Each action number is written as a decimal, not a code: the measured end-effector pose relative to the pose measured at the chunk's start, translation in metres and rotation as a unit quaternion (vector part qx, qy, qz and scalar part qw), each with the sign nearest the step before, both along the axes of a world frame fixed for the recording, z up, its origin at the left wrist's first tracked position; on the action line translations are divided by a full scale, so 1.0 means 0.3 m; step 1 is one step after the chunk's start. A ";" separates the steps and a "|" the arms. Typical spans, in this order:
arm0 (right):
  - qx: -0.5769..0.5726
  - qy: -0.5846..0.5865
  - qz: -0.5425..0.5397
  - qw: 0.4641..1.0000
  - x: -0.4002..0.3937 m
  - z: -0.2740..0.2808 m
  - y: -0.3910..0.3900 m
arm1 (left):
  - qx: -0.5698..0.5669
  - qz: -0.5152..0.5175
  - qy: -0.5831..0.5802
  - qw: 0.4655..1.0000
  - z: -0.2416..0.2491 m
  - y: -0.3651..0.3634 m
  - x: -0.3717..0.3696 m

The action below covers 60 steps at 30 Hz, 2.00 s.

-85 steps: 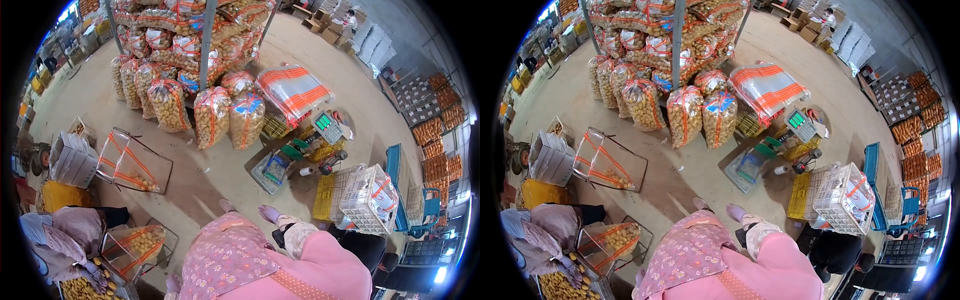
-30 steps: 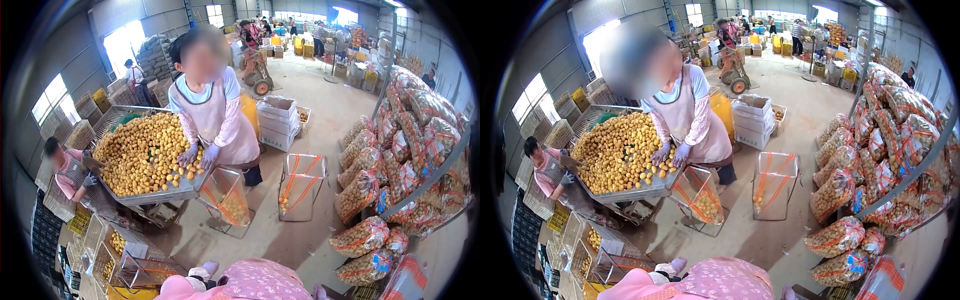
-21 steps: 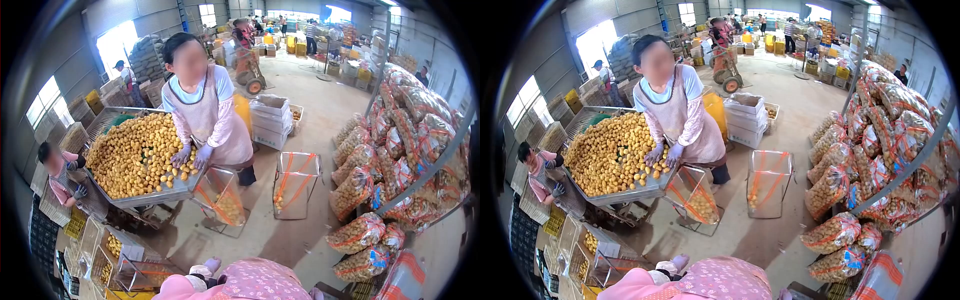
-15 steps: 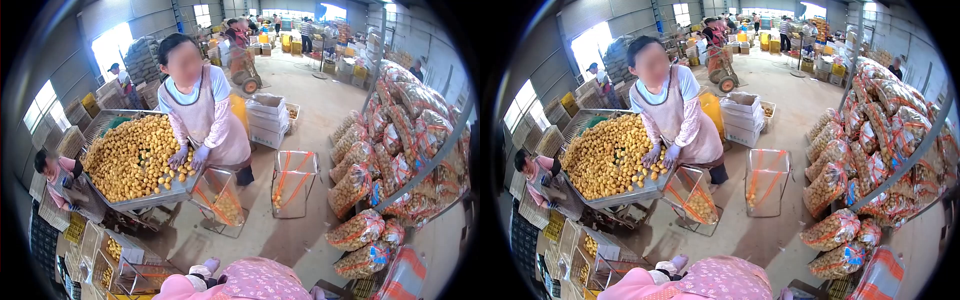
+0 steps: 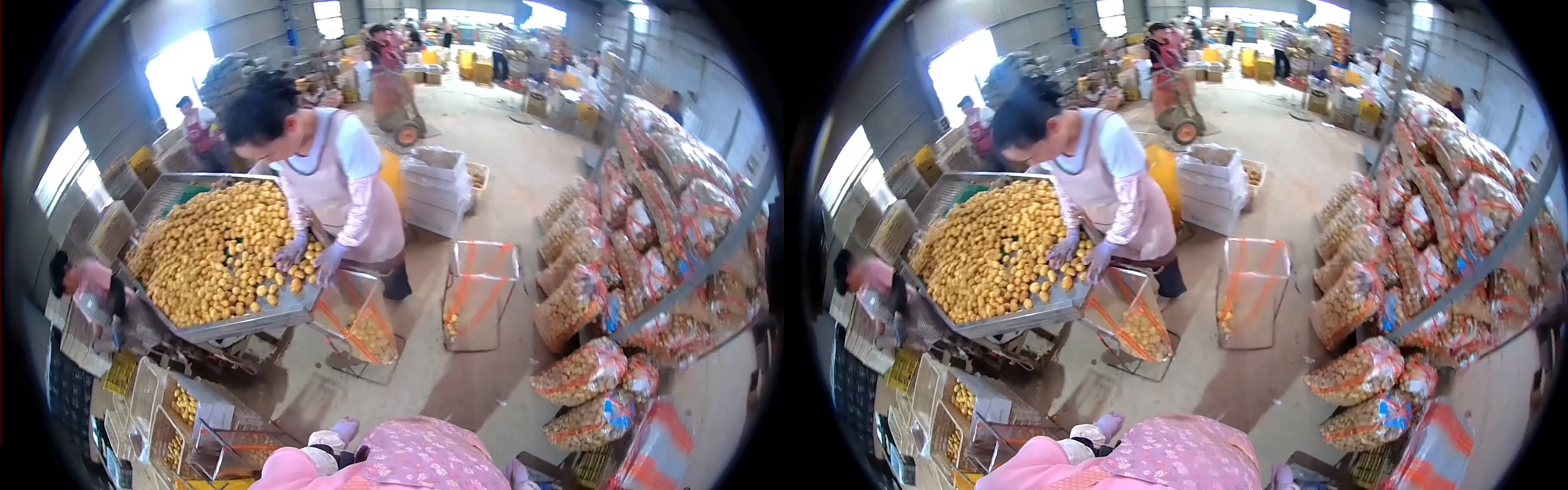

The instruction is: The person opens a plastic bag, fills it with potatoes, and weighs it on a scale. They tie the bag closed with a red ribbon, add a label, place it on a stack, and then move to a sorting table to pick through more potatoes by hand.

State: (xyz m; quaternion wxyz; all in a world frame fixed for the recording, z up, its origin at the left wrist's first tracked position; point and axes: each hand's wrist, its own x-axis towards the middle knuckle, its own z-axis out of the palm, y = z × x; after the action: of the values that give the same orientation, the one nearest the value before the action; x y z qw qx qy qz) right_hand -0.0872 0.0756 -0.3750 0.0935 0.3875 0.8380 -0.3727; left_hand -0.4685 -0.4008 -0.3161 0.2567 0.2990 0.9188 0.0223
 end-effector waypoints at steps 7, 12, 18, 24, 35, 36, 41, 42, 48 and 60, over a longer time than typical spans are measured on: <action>0.028 -0.031 -0.011 0.999 -0.068 0.093 -0.079 | 0.002 -0.052 -0.093 0.994 0.044 -0.009 -0.069; -0.101 -0.063 -0.187 0.975 -0.142 0.228 -0.103 | 0.028 -0.028 -0.106 0.994 -0.050 -0.056 -0.112; -0.029 -0.073 -0.180 0.980 -0.100 0.191 -0.161 | 0.059 -0.053 -0.110 0.991 -0.093 -0.016 -0.223; -0.090 -0.075 -0.204 0.972 -0.035 0.189 -0.210 | 0.096 0.064 -0.207 0.971 -0.079 0.114 -0.317; -0.063 -0.047 -0.210 0.974 0.021 0.159 -0.285 | 0.177 0.309 -0.428 0.831 -0.017 0.302 -0.380; -0.079 -0.061 -0.202 0.974 0.028 0.144 -0.289 | 0.177 0.312 -0.428 0.829 -0.011 0.315 -0.377; -0.032 -0.057 -0.151 0.986 0.077 0.032 -0.311 | 0.164 0.302 -0.406 0.847 0.020 0.357 -0.350; -0.027 -0.061 -0.149 0.987 0.083 0.018 -0.311 | 0.157 0.271 -0.396 0.863 0.021 0.359 -0.355; 0.029 0.002 -0.155 0.987 0.037 0.172 -0.304 | 0.078 -0.069 -0.176 0.979 -0.088 0.301 -0.370; -0.079 -0.013 -0.237 0.968 0.049 -0.035 -0.227 | -0.118 -0.301 -0.052 0.945 -0.087 0.248 -0.309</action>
State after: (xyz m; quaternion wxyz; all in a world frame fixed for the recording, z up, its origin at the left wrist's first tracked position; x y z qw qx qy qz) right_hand -0.0724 0.0075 -0.3856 0.0433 0.5715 0.6887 -0.4440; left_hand -0.5611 -0.3265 -0.3422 0.3318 0.5280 0.7674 -0.1490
